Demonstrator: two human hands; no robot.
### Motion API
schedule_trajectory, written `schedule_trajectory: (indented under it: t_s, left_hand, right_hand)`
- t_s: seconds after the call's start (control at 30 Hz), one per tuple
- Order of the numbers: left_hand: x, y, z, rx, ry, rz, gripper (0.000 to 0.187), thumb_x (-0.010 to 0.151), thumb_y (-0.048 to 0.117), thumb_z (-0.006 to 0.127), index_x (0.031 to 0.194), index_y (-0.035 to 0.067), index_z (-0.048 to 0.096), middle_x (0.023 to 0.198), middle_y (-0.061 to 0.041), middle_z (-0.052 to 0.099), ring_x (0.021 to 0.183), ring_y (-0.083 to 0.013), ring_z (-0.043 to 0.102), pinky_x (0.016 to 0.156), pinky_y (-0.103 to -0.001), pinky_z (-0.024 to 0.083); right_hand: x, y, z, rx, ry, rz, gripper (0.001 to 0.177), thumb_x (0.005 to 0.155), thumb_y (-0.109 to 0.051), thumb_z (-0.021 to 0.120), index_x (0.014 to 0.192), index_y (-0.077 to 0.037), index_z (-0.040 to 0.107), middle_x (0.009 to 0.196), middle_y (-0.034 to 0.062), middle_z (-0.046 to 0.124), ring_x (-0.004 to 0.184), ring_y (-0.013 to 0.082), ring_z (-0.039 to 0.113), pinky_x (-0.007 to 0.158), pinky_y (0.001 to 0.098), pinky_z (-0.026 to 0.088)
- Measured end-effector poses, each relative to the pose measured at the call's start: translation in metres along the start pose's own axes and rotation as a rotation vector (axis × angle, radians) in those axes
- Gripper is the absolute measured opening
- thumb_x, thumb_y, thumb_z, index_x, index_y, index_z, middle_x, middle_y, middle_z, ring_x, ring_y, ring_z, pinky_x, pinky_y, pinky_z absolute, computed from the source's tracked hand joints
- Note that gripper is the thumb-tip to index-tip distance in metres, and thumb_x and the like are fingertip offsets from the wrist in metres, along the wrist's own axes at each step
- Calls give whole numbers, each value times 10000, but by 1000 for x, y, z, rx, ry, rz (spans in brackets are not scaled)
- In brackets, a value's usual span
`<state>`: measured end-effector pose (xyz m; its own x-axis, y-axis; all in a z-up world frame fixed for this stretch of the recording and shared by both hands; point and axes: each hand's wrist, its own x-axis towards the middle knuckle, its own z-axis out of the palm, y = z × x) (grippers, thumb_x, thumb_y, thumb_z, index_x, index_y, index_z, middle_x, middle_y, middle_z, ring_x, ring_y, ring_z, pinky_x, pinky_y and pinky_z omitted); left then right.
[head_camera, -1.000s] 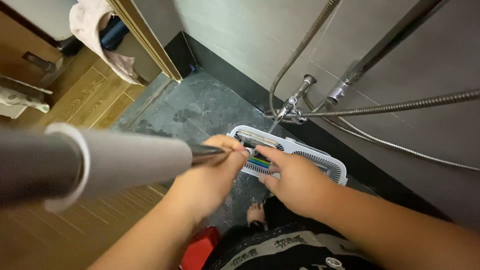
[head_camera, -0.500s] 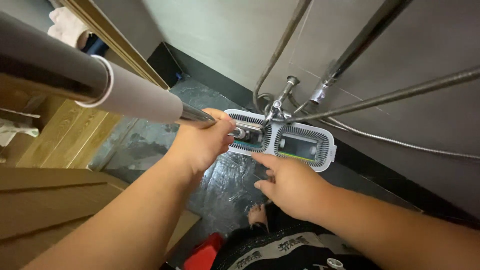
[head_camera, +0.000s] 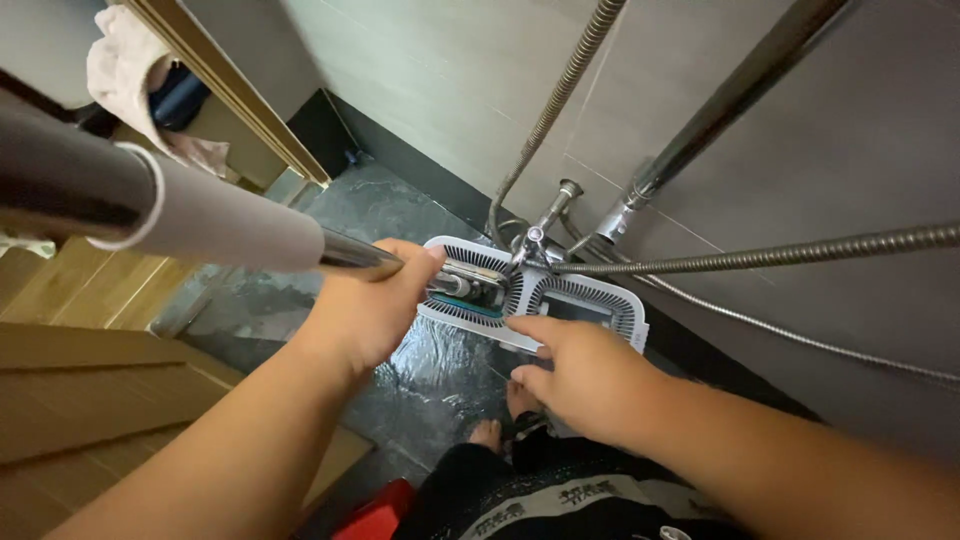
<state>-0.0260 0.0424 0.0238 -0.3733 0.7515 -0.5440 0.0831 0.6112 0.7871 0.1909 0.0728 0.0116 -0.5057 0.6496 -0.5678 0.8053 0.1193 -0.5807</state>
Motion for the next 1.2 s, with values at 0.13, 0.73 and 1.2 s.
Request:
schedule_trajectory:
  t_s: [0.13,0.73,1.2]
  left_hand:
    - [0,-1,-3,33,-10,4,241,905,301,691,879,62,683,737,-44,618,606,-147,512,548,-326,427]
    - [7,-13,29,-190,-132,203,148,858,180,700,893,36,698,791,-38,682,709,-119,625,615,-286,507]
    - [0,-28,11,40,-119,161,236,879,316,663,967,99,692,823,-24,730,786,-117,653,754,-306,520]
  right_hand:
    - [-7,-9,5,-2,6,52,633,859,-326,750,1460,-272,561,1103,122,757,974,248,752,846,353,586]
    - [-24,7,68,312,205,11,523,836,-189,737,1340,-118,617,965,105,788,852,162,770,744,319,604]
    - [7,-22,45,437,46,-36,467,842,-110,683,1303,-74,620,1100,119,803,1034,173,778,864,303,594]
